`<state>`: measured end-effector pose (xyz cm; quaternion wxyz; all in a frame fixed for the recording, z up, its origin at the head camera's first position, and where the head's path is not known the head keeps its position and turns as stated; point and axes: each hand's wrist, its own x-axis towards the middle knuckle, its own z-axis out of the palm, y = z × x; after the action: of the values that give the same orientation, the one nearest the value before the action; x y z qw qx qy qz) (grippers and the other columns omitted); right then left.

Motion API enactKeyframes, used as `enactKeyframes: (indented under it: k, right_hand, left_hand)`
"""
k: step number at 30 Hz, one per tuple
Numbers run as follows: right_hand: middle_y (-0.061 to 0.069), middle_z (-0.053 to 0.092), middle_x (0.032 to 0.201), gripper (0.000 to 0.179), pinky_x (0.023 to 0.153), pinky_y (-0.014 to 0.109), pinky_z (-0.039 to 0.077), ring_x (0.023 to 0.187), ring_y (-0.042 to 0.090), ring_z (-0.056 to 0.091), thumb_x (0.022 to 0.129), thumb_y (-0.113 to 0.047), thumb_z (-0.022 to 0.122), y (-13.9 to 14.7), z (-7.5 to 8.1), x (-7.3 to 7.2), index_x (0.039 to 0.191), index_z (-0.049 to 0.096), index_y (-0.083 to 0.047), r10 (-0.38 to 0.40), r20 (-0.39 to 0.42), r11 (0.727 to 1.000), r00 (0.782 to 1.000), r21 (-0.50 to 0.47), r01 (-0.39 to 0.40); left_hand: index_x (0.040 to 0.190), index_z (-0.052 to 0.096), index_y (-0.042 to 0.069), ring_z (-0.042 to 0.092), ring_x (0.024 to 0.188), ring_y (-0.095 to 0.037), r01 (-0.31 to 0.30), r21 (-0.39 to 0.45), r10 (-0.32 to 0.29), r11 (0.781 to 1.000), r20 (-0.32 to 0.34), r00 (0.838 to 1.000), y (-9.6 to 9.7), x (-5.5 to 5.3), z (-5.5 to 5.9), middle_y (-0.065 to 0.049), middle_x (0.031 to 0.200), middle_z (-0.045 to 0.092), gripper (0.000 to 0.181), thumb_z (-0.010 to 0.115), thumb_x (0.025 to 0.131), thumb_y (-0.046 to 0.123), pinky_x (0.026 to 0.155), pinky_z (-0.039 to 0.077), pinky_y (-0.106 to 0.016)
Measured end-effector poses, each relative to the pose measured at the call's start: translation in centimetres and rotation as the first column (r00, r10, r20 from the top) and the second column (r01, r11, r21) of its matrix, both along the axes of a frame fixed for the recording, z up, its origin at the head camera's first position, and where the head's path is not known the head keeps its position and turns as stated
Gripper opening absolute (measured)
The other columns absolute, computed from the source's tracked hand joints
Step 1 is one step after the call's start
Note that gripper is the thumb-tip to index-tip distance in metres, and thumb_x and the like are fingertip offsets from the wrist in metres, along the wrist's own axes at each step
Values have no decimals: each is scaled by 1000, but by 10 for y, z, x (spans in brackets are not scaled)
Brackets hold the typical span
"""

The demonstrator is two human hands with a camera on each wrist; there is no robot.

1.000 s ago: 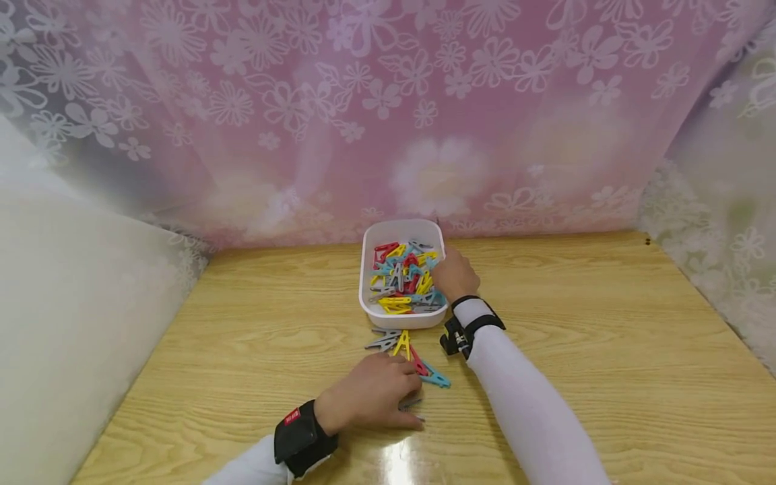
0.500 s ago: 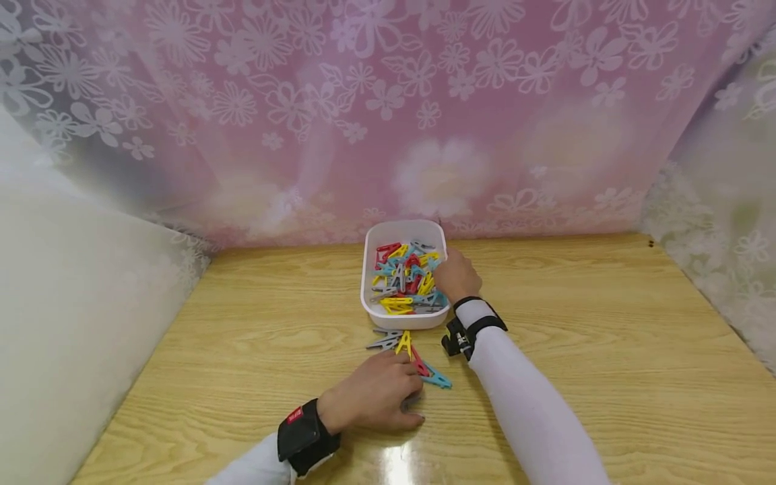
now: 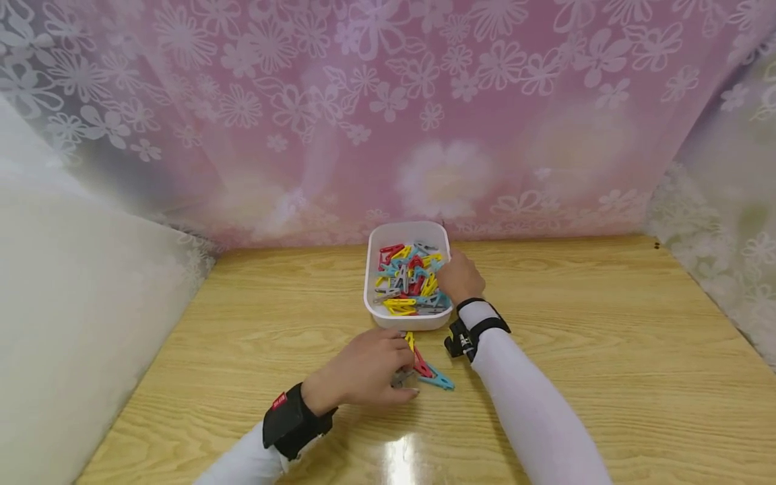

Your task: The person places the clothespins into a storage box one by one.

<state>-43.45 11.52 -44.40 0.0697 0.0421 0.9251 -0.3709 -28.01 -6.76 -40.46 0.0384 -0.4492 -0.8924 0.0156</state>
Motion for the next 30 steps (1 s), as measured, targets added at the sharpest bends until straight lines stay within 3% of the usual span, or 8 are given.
enactKeyframes:
  k: [6,11,15,24,30]
  right_hand:
    - [24,58,119,52,64,43,51,92,34,63,96,-17,37,5,-1,0,145,35,-3,-4,9,1000,1000,15,3]
    - [24,57,121,52,67,46,51,94,35,63,96,-18,37,6,-3,-1,146,35,-2,-13,10,1000,1000,25,13]
    - [23,58,120,52,68,46,51,92,34,63,96,-18,38,7,-3,-1,145,36,-2,-16,13,1000,1000,19,16]
    - [21,59,117,51,71,48,50,93,34,60,93,-15,40,6,-3,0,142,40,-4,-16,14,1000,1000,4,16]
    - [22,57,123,51,78,52,49,98,35,59,94,-14,40,0,2,1,144,38,-3,-18,26,1000,999,0,18]
  left_hand:
    - [78,61,23,47,78,-7,13,28,-12,1000,-25,1000,-2,-4,8,13,75,49,30,66,82,52,77,38,-22]
    - [79,60,22,44,75,-7,9,47,-10,999,6,1000,-2,-8,10,12,77,48,30,67,82,51,71,36,-22]
    - [77,57,23,44,75,-8,-13,71,11,997,36,999,-3,-18,15,12,78,48,30,66,84,51,68,35,-23]
    - [79,57,19,45,66,-9,-129,157,116,979,95,989,-7,-68,34,8,73,49,30,65,86,47,61,36,-25]
    - [73,55,16,44,59,-11,-236,139,225,962,89,970,-8,-106,37,4,64,45,36,67,85,48,54,30,-25]
